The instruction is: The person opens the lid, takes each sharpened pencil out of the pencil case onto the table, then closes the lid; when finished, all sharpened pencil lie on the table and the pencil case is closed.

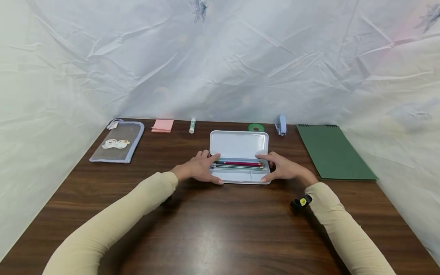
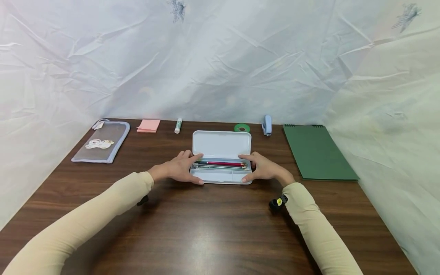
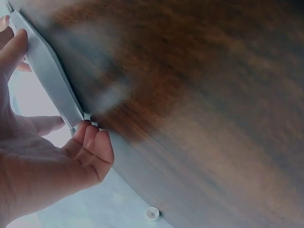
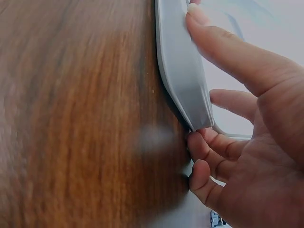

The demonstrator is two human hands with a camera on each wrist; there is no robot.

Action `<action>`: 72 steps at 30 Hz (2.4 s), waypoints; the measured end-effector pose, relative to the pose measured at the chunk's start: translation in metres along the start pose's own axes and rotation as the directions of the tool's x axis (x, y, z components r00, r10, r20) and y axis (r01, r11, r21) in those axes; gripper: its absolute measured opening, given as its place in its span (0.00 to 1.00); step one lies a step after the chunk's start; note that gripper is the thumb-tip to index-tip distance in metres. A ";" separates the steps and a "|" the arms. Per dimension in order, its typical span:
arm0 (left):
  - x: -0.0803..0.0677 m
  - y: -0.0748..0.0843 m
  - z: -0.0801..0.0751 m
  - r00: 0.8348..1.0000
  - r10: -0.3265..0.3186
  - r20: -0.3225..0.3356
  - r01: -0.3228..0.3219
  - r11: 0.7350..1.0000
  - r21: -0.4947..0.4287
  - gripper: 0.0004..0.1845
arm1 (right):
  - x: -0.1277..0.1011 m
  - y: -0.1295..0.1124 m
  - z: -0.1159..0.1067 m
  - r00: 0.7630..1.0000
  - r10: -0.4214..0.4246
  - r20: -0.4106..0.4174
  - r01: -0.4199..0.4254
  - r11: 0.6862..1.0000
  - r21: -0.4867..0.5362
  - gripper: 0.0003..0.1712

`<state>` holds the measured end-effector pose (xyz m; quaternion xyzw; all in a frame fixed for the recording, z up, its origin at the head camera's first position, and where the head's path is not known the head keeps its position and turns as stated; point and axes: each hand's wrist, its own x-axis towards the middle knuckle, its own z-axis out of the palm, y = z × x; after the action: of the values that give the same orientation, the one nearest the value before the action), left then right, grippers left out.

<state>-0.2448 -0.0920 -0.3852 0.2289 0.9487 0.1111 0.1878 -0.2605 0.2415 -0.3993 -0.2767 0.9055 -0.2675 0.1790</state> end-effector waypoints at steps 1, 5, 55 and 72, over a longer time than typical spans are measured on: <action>0.000 0.000 -0.001 1.000 0.000 0.005 0.000 1.000 0.007 0.55 | 0.000 0.000 0.000 1.000 -0.001 -0.002 0.001 1.000 -0.001 0.54; 0.000 0.001 -0.008 0.999 -0.003 -0.041 0.005 0.999 0.049 0.51 | 0.001 0.000 0.000 1.000 -0.007 -0.004 0.007 1.000 -0.010 0.54; 0.076 0.061 -0.029 0.892 0.418 0.170 -0.447 0.873 0.196 0.30 | 0.005 0.002 -0.009 0.999 -0.040 0.017 0.039 0.997 0.059 0.49; 0.075 0.063 -0.026 0.900 0.412 0.145 -0.435 0.874 0.218 0.30 | 0.006 0.000 -0.007 0.999 -0.035 0.020 0.034 0.997 0.066 0.50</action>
<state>-0.2925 -0.0049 -0.3659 0.4575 0.8718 0.0208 0.1737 -0.2683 0.2407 -0.3942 -0.2889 0.8894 -0.2973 0.1928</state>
